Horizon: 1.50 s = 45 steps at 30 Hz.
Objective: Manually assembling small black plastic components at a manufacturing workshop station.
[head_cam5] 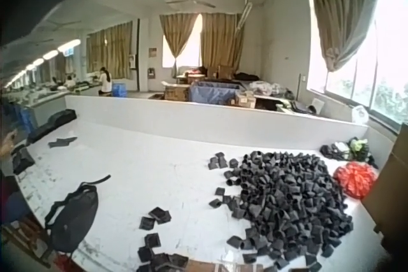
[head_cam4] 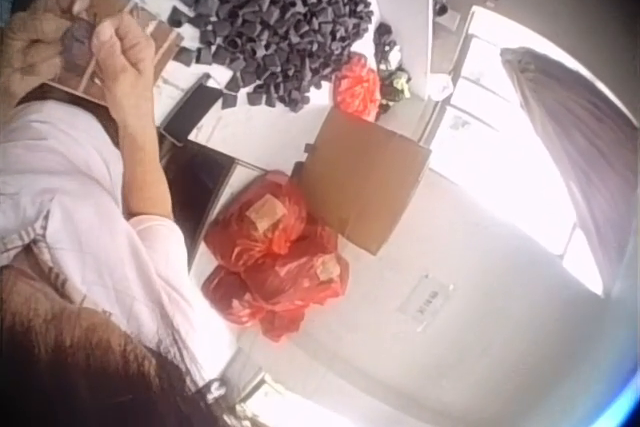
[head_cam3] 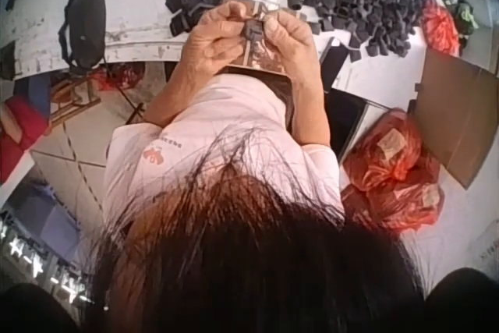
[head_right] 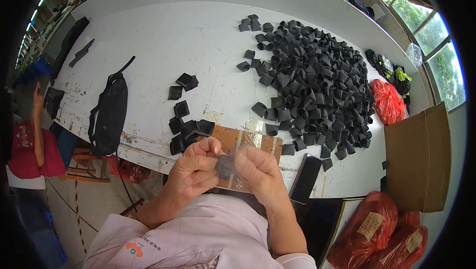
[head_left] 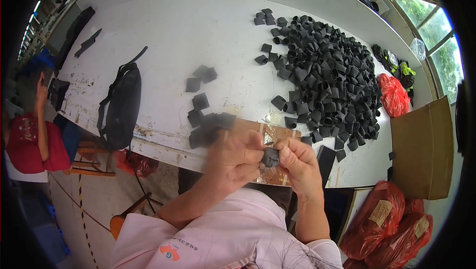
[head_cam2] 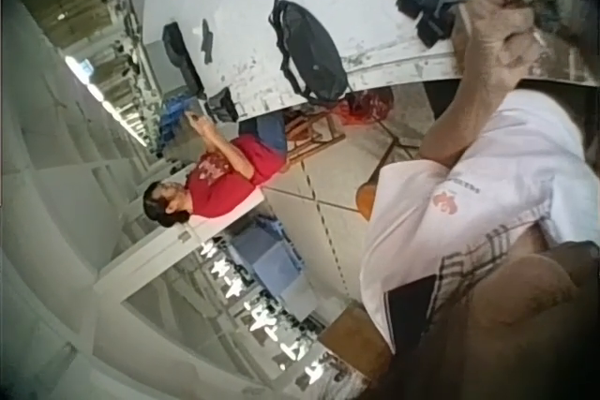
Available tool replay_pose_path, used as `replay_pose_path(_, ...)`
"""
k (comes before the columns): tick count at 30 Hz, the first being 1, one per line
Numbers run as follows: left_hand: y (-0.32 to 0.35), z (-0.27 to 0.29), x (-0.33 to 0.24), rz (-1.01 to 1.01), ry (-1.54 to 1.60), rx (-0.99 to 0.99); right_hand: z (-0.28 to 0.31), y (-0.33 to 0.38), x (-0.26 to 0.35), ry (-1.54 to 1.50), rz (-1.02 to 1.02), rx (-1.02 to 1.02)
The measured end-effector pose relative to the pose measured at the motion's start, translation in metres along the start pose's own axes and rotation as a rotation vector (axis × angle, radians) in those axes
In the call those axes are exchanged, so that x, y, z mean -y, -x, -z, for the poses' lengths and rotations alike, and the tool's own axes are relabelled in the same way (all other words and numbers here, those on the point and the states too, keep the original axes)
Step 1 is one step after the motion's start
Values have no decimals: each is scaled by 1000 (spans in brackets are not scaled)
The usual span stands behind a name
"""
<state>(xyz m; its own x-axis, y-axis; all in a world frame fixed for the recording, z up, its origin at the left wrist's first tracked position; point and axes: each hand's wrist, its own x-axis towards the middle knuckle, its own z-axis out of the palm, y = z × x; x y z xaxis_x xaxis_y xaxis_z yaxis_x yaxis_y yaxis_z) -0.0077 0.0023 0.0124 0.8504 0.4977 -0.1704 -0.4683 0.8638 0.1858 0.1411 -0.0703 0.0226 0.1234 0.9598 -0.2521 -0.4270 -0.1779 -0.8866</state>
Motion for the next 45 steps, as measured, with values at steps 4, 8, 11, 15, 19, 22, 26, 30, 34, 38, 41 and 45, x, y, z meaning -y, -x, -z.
replay_pose_path(4,-10,2,-12,22,28,-72,0,-24,7,14,49,129)
replay_pose_path(8,-7,19,2,-85,-311,-182,25,-29,-33,-60,-11,161)
replay_pose_path(11,-8,11,4,-286,-577,-216,16,-28,-27,0,36,129)
replay_pose_path(15,-16,2,-3,-765,-1287,-116,8,-19,-17,593,417,-166)
replay_pose_path(19,-18,-4,-8,-816,-1605,75,-2,-8,-11,851,667,-200)
replay_pose_path(22,-17,-2,-3,-813,-1555,67,-8,-7,-7,857,603,-184)
replay_pose_path(26,-13,7,8,-772,-939,-127,-13,-6,-7,728,475,-182)
replay_pose_path(30,-14,21,12,-807,-838,-89,-8,-2,-31,-3,204,-166)
replay_pose_path(34,-15,23,8,-798,-934,-66,4,2,-28,-71,154,-124)
replay_pose_path(38,-15,28,7,-790,-853,-71,-9,-1,0,70,164,-77)
replay_pose_path(41,-13,26,5,-752,-778,-81,-8,-6,-4,165,120,-63)
replay_pose_path(45,-11,7,5,-695,-1001,-44,2,-8,-24,377,512,-154)
